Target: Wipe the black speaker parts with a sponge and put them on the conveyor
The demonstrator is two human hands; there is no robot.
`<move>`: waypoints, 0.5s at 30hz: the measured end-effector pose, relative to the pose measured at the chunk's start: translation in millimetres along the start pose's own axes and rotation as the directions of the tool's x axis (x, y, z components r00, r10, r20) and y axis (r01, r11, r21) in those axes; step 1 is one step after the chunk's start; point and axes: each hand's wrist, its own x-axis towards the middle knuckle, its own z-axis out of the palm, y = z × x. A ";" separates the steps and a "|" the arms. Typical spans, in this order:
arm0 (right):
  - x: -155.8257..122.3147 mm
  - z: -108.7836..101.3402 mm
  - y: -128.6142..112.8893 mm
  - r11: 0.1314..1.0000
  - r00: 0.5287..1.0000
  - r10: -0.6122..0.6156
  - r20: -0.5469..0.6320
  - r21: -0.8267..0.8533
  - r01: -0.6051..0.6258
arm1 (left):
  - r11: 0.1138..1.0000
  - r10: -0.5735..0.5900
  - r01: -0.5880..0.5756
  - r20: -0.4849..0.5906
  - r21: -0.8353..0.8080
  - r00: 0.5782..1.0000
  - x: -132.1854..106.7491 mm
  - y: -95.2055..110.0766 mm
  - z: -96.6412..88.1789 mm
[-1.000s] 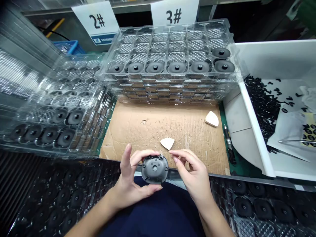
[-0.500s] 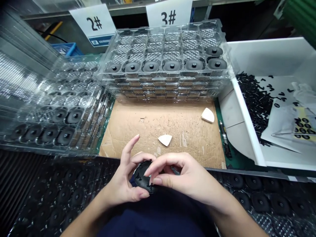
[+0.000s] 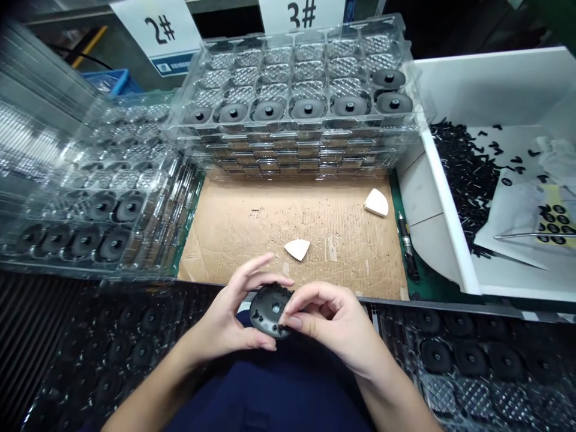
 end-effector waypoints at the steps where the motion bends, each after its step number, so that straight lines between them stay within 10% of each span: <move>1: 0.5 -2.2 2.3 1.000 0.999 -0.029 -0.014 -0.007 0.029 | 0.998 -0.062 0.061 0.011 0.017 0.998 0.9 0.5 0.0; 5: 8.2 -20.5 10.1 0.949 0.941 -0.240 -0.237 -0.262 0.176 | 0.944 -0.327 0.328 -0.038 0.036 0.944 -3.2 0.6 -4.2; 9: 24.4 -50.0 16.7 0.666 0.781 -0.515 -0.354 -0.739 0.104 | 0.918 -0.352 0.380 -0.206 0.113 0.913 -22.8 8.7 -36.6; 15: 55.9 -91.0 44.4 0.478 0.885 -0.307 -0.351 -0.861 -0.176 | 0.715 -0.135 0.551 -0.687 0.431 0.714 -66.2 54.6 -138.2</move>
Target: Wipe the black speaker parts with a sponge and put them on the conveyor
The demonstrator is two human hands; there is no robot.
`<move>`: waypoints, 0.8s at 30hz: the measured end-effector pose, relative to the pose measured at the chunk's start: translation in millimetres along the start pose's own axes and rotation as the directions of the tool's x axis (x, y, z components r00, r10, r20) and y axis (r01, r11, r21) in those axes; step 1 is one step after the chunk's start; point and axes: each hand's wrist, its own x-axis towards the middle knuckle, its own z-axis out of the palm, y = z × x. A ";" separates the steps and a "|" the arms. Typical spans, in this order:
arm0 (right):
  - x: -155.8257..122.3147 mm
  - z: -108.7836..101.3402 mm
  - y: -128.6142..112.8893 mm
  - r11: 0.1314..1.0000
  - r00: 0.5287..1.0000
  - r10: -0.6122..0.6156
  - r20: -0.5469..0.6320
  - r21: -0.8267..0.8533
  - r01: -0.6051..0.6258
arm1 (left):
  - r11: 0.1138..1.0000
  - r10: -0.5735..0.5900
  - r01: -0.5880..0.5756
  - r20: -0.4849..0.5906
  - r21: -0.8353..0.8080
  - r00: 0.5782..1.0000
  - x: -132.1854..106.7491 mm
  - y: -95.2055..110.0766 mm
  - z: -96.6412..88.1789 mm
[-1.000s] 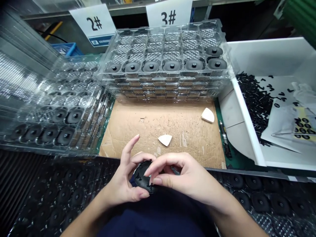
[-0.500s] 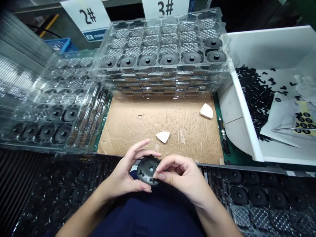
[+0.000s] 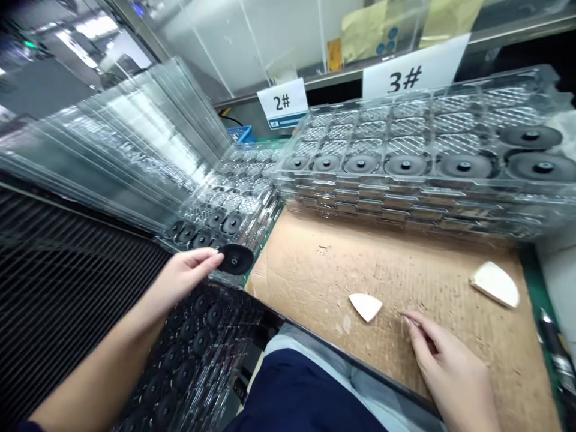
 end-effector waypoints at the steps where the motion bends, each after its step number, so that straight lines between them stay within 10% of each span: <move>1: 2.8 5.7 4.8 1.000 1.000 0.004 0.009 -0.026 -0.004 | 0.996 0.008 0.000 -0.097 0.089 0.995 9.6 -7.1 -19.1; 7: 3.0 28.2 12.8 0.981 0.985 -0.138 -0.101 -0.153 0.122 | 0.892 0.101 0.080 -0.369 0.445 0.924 86.4 -69.0 -96.2; 13: 1.6 30.6 11.7 0.969 0.957 -0.235 -0.172 -0.124 0.216 | 0.857 0.098 0.157 -0.453 0.491 0.886 122.5 -128.3 -78.2; 18: 1.6 30.8 11.8 0.961 0.948 -0.267 -0.175 -0.121 0.248 | 0.845 0.225 0.107 -0.529 0.525 0.818 61.8 -139.4 -62.9; 24: 2.3 32.1 7.1 0.954 0.951 -0.280 -0.131 -0.147 0.260 | 0.872 0.308 0.007 -0.561 0.489 0.769 -90.6 -165.3 -36.0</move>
